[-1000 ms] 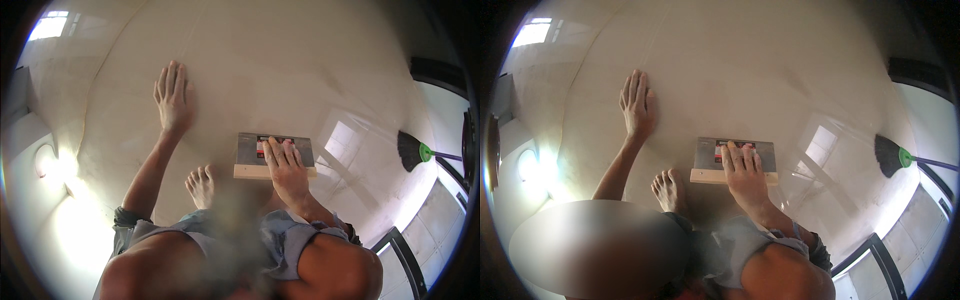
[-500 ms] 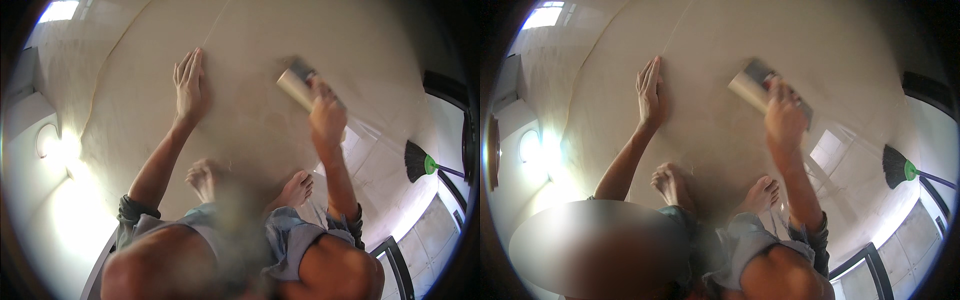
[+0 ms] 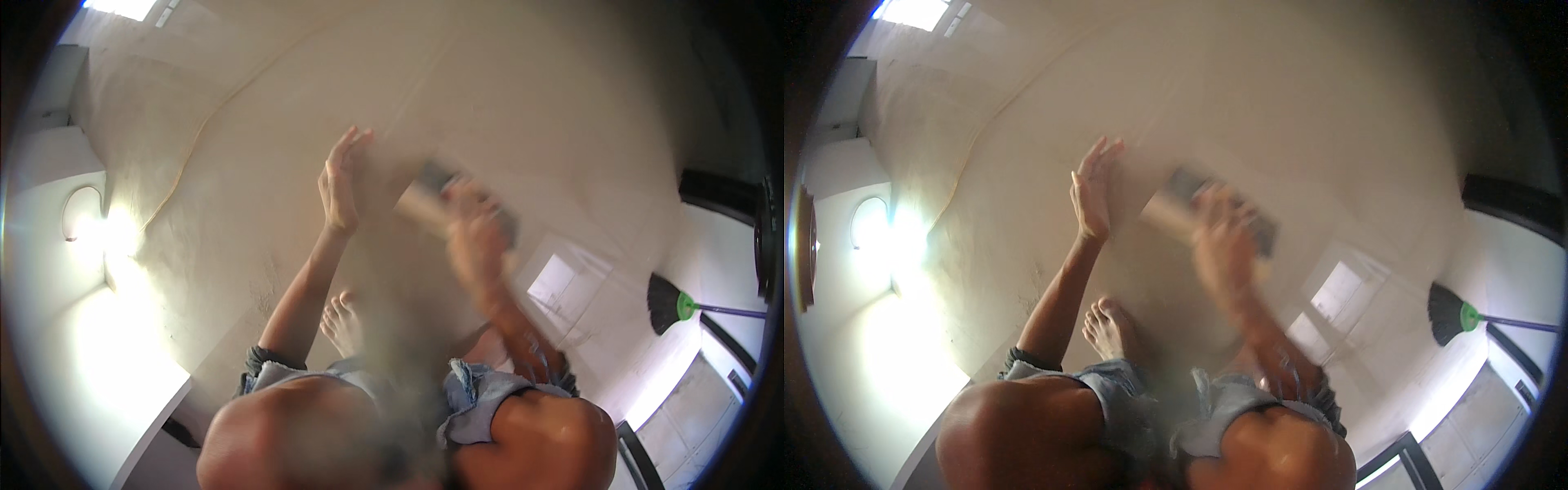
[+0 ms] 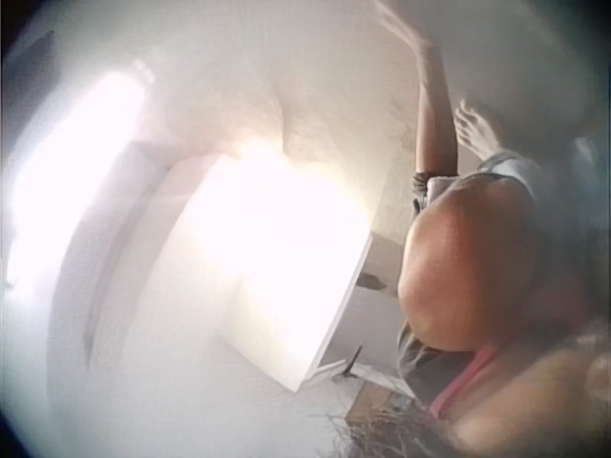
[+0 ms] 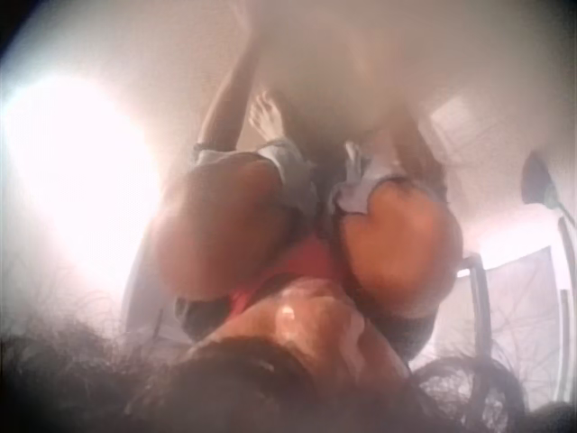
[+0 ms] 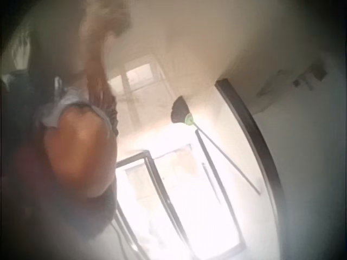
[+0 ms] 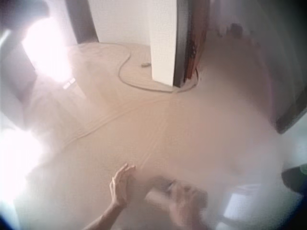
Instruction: The person uses a rectangular trowel to smooth a wet, light-colored floor surface. They move across the floor on their knees, repeatedly dragging the tool to level the material and occasionally touching the surface with their hand.
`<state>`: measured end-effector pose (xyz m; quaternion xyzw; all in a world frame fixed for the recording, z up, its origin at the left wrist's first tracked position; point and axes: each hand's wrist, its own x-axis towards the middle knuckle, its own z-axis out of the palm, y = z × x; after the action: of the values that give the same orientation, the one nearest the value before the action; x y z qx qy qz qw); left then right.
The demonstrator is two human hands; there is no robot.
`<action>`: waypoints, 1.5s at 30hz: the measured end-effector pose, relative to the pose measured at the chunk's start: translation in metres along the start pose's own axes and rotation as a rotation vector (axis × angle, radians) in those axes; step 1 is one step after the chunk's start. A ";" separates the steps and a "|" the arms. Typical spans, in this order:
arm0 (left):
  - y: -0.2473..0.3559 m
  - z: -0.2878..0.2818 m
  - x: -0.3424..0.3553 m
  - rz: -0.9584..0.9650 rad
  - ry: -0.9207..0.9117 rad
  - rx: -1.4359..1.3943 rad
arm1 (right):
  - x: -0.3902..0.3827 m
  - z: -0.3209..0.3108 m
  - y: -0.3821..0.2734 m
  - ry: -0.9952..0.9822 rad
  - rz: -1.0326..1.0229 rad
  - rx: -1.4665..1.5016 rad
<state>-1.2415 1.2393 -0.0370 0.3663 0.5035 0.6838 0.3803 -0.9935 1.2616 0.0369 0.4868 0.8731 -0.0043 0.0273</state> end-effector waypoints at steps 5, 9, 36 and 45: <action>0.028 -0.016 -0.041 -0.048 0.172 0.229 | 0.039 -0.019 0.000 0.041 -0.078 0.224; 0.037 -0.014 -0.080 0.041 0.007 0.609 | 0.104 -0.004 0.077 -0.390 0.343 -0.058; 0.040 0.003 -0.081 0.057 -0.142 1.268 | 0.096 -0.002 0.011 -0.062 -0.247 -0.035; 0.044 0.023 -0.079 -0.134 -0.349 1.520 | -0.072 -0.044 0.322 0.100 0.883 0.662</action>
<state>-1.1930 1.1692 0.0017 0.5972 0.7877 0.0594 0.1392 -0.6833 1.3713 0.0909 0.7889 0.5383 -0.2434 -0.1692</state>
